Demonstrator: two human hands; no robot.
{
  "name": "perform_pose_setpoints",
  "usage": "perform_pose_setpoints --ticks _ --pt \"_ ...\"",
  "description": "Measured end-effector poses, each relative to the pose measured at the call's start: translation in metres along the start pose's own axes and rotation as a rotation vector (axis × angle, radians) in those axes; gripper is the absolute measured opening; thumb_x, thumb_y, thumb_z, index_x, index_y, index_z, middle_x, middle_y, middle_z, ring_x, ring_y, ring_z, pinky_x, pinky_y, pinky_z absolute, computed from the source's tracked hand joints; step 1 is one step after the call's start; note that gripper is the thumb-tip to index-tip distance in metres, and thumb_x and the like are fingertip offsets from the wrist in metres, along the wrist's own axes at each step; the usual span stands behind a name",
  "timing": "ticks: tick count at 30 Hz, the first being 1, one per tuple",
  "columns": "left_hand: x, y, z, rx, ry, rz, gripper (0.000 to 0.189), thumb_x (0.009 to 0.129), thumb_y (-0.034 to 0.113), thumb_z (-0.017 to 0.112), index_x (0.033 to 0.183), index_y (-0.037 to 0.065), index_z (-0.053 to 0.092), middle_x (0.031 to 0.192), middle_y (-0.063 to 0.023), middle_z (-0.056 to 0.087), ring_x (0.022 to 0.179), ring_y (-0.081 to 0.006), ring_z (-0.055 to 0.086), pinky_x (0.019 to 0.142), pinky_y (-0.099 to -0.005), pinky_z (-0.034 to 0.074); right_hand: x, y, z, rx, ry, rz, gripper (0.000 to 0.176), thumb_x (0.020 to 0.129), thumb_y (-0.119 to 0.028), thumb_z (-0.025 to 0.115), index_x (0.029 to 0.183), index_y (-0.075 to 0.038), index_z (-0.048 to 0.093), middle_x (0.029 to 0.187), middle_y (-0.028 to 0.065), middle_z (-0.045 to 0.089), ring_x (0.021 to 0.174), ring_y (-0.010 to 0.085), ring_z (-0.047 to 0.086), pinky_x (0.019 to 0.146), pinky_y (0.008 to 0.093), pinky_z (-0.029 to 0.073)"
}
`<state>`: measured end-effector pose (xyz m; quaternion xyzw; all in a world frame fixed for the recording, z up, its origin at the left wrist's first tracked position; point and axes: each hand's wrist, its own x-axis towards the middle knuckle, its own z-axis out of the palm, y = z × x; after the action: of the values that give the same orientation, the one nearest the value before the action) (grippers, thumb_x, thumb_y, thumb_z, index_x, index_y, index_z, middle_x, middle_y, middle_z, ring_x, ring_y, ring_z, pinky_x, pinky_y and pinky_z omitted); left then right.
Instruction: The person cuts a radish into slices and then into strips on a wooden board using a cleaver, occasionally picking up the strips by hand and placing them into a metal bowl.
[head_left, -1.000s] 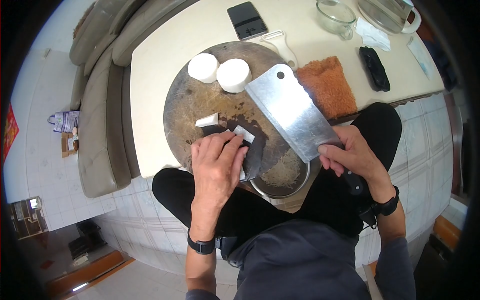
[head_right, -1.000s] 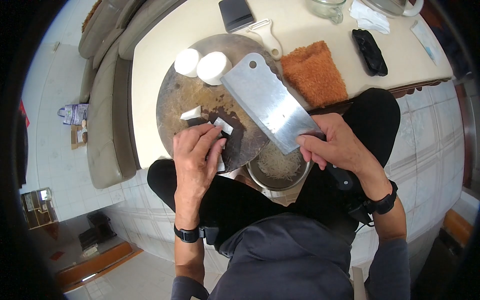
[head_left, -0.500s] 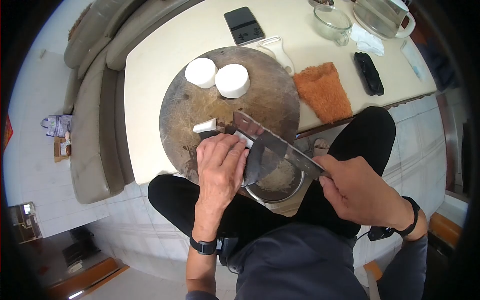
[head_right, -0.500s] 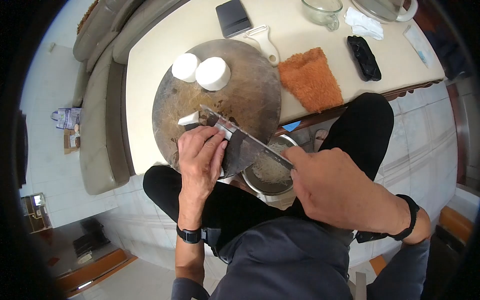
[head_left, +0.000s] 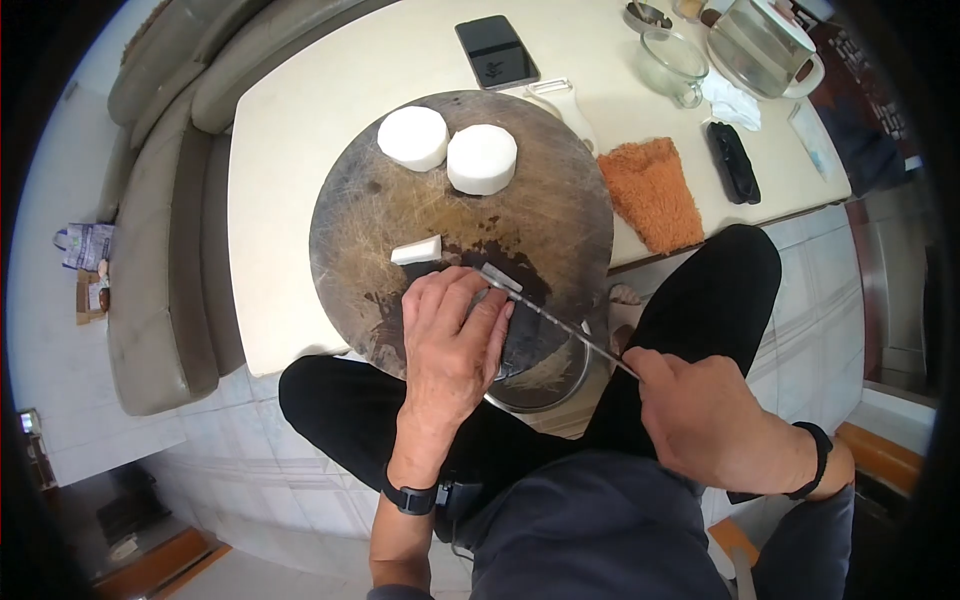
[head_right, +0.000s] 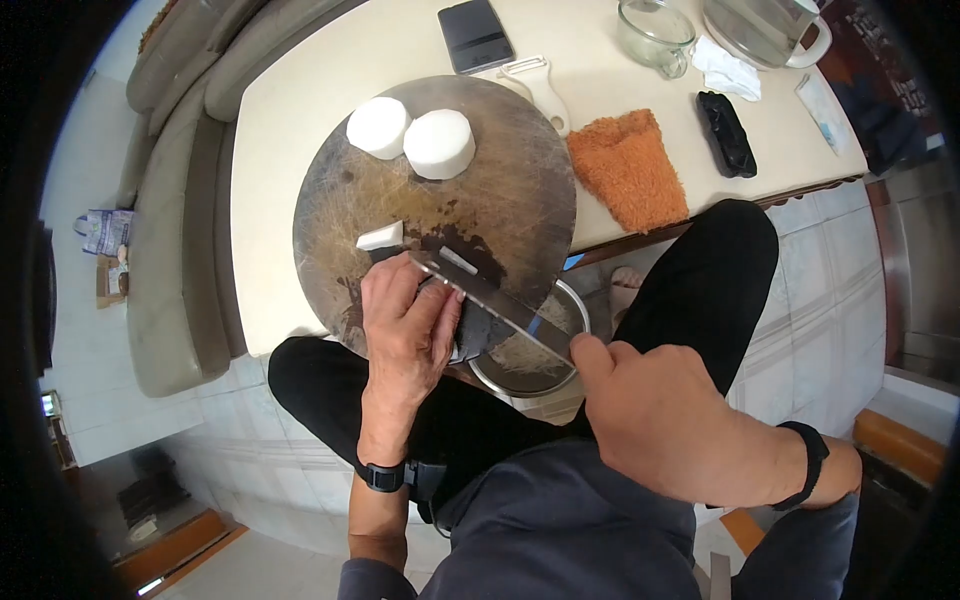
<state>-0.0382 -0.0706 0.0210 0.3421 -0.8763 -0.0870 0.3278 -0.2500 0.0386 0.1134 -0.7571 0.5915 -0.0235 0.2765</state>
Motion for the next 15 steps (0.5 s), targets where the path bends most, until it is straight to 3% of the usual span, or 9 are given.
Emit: perform_pose_setpoints --ticks 7,13,15 --pt "-0.003 0.000 -0.003 -0.022 -0.038 -0.014 0.025 0.067 0.000 0.075 0.091 -0.001 0.068 0.099 -0.0119 0.060 0.101 -0.0308 0.057 0.091 -0.0446 0.042 0.014 -0.016 0.001 -0.106 -0.061 -0.030 0.026 0.071 -0.002 0.061 0.092 0.006 0.051 0.070 0.0169 0.060 0.059 0.0293 0.065 0.049 0.0358 0.050" --pt "-0.005 -0.001 -0.004 -0.014 -0.052 -0.017 0.023 0.068 0.001 0.075 0.089 0.000 0.068 0.098 -0.0117 0.060 0.097 -0.0304 0.057 0.092 -0.0451 0.042 0.027 -0.018 0.007 -0.158 0.039 -0.071 0.023 0.069 -0.001 0.064 0.087 0.005 0.051 0.067 0.0175 0.061 0.060 0.0298 0.067 0.052 0.0354 0.052" --pt "-0.004 -0.001 -0.004 0.005 -0.041 -0.016 0.019 0.070 0.001 0.075 0.088 0.000 0.068 0.095 -0.0108 0.061 0.097 -0.0292 0.058 0.092 -0.0447 0.042 0.022 -0.011 0.006 -0.060 0.018 -0.061 0.027 0.072 0.000 0.061 0.095 0.005 0.050 0.066 0.0145 0.056 0.056 0.0306 0.060 0.050 0.0373 0.045"
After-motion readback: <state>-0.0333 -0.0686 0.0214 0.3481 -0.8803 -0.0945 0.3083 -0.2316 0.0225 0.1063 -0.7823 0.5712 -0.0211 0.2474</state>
